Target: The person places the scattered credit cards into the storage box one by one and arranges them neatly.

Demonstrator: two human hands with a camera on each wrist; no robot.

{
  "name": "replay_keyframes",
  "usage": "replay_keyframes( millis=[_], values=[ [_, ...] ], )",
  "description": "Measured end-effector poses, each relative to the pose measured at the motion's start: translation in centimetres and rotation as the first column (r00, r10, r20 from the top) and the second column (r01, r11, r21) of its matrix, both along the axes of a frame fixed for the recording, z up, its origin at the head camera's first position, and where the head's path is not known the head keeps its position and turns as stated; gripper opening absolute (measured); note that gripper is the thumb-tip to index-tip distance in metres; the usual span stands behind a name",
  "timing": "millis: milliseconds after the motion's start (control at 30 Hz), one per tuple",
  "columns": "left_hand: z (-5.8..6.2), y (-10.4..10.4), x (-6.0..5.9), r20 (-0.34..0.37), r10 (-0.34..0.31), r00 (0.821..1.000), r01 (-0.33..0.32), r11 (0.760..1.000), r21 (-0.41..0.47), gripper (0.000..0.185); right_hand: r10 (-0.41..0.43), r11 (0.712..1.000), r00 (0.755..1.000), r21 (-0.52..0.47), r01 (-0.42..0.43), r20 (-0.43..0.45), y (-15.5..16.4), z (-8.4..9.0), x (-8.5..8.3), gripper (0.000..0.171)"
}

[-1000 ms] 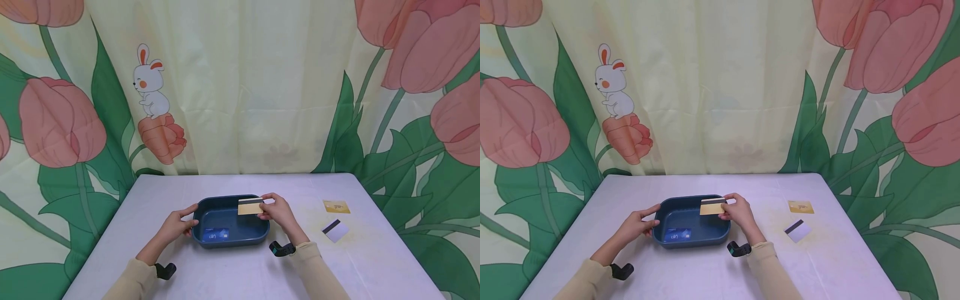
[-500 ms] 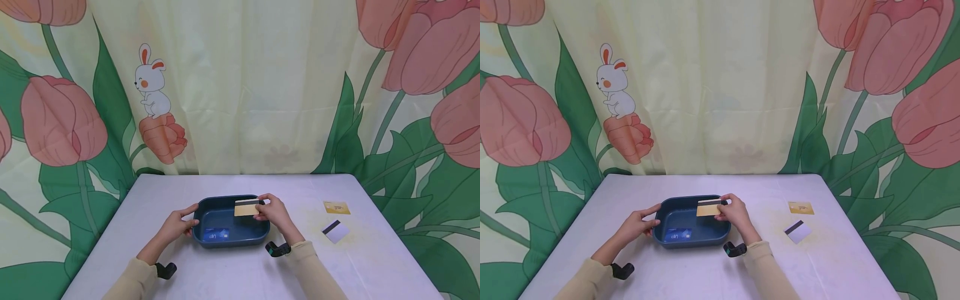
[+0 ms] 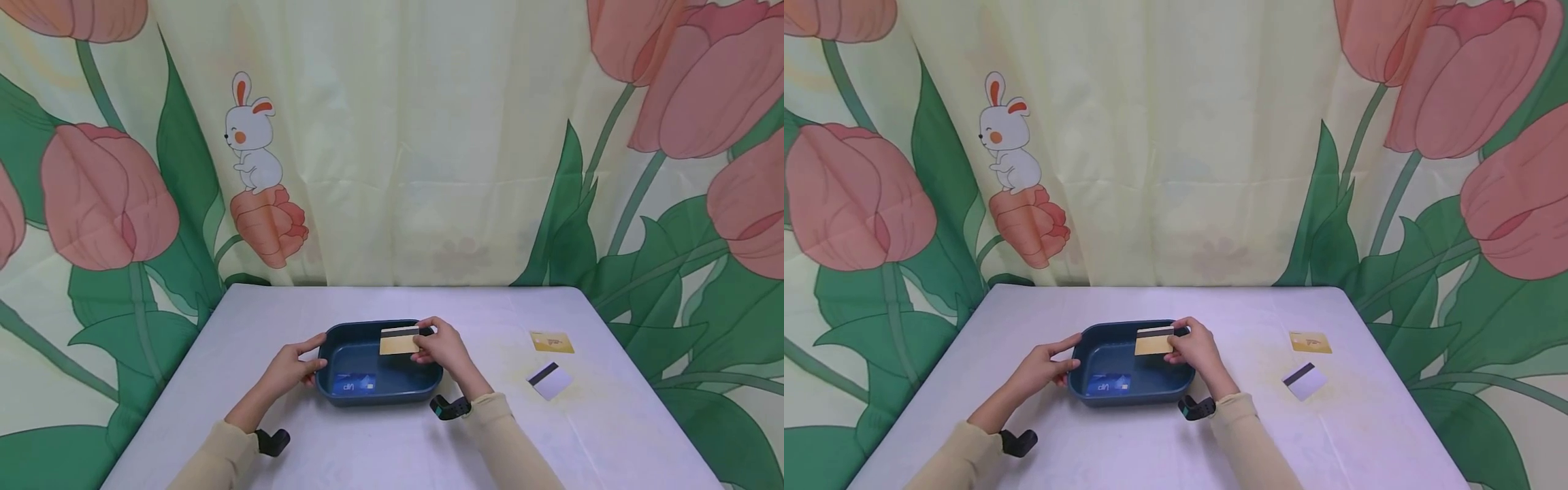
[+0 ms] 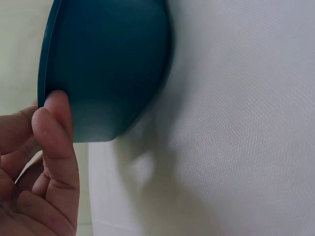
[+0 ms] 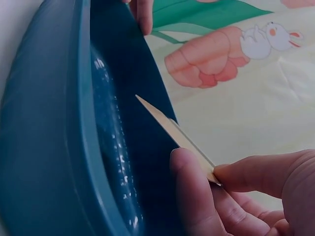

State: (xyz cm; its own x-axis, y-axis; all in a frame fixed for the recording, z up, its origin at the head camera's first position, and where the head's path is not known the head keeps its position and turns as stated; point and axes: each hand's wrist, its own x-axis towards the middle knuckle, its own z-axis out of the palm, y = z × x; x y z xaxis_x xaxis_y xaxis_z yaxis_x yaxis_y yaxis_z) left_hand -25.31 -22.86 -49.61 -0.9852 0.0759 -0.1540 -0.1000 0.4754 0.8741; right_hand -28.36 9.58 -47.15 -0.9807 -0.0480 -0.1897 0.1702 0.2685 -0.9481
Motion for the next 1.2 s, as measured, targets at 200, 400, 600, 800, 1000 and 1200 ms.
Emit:
replay_keyframes(
  millis=[200, 400, 600, 800, 1000, 1200],
  values=[
    [0.1, 0.0, 0.0, -0.005, -0.012, 1.0, 0.012, 1.0, 0.009, 0.06, 0.01, 0.999, 1.0, 0.036, -0.01, -0.006, -0.3, -0.1, -0.1, 0.032],
    [0.0, 0.0, 0.1, 0.001, -0.003, 1.0, 0.003, 1.0, 0.012, 0.06, 0.017, 0.996, 1.0, 0.091, -0.015, -0.021, -0.4, 0.0, 0.1, 0.029],
    [0.0, 0.1, 0.2, 0.008, 0.004, 1.0, -0.004, 1.0, 0.017, 0.059, 0.022, 0.99, 1.0, 0.141, -0.019, -0.022, -0.6, 0.0, 0.1, 0.028],
    [0.2, 0.1, 0.2, 0.008, 0.005, 1.0, -0.006, 1.0, 0.02, 0.06, 0.057, 0.979, 0.996, 0.202, -0.043, -0.063, -0.8, 0.3, 0.3, 0.026],
    [0.1, 0.1, 0.1, 0.004, 0.001, 1.0, -0.001, 1.0, 0.016, 0.06, 0.074, 0.981, 0.993, 0.186, -0.056, -0.092, -1.3, 0.4, 0.3, 0.025],
    [0.1, 0.2, 0.1, 0.009, 0.006, 1.0, -0.006, 1.0, 0.014, 0.06, 0.098, 0.974, 0.988, 0.214, -0.07, -0.123, -1.8, 0.3, 0.3, 0.016]
  ],
)
